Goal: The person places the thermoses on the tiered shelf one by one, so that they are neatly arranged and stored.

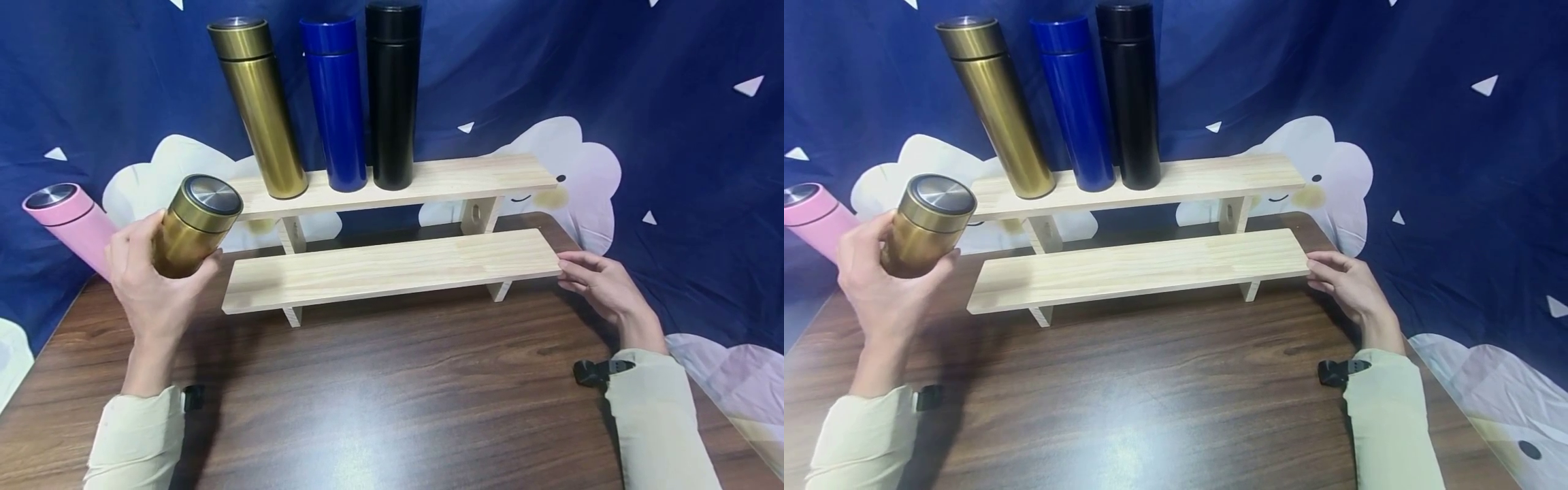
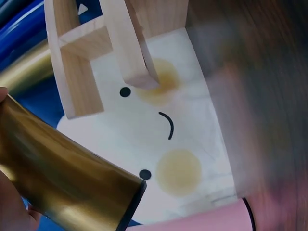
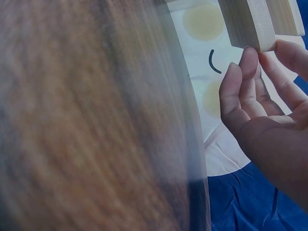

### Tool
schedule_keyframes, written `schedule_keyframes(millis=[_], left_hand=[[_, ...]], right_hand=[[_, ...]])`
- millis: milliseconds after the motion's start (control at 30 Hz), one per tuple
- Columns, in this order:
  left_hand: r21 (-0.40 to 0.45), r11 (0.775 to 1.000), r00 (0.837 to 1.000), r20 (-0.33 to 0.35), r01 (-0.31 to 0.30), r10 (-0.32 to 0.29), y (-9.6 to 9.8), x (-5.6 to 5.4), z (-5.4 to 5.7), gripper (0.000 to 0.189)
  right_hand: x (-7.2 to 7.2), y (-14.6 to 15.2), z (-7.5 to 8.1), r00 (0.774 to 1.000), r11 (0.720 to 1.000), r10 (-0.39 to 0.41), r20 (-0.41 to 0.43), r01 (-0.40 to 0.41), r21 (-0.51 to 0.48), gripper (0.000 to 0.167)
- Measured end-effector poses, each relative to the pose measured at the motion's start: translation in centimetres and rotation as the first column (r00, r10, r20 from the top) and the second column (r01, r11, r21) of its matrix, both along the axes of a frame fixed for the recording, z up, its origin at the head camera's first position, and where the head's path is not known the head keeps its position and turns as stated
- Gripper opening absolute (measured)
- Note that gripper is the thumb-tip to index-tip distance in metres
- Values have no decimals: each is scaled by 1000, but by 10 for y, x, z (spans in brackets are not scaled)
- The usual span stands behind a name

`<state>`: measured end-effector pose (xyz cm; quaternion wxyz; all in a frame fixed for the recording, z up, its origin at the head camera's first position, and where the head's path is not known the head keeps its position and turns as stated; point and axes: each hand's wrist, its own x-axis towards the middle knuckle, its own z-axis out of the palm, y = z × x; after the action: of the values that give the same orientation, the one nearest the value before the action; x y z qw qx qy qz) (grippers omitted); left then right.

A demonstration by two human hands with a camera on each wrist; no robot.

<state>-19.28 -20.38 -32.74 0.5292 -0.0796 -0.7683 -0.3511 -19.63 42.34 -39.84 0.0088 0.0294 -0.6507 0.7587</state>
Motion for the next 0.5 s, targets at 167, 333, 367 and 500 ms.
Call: schedule_keyframes(millis=[167, 333, 367, 500], left_hand=[[0, 1000, 1000, -17, 26, -26, 11, 0, 3, 67], [-15, 998, 998, -16, 56, -56, 20, -1, 7, 65], [-21, 998, 998, -14, 60, -61, 21, -1, 8, 65], [-44, 997, 997, -6, 71, -71, 28, -2, 11, 65]], right_hand=[[0, 1, 1, 1000, 1000, -6, 6, 6, 7, 18], [0, 0, 2, 1000, 1000, -8, 11, 8, 8, 17], [0, 0, 2, 1000, 1000, -7, 12, 7, 6, 18], [0, 0, 1, 1000, 1000, -4, 10, 4, 1, 18]])
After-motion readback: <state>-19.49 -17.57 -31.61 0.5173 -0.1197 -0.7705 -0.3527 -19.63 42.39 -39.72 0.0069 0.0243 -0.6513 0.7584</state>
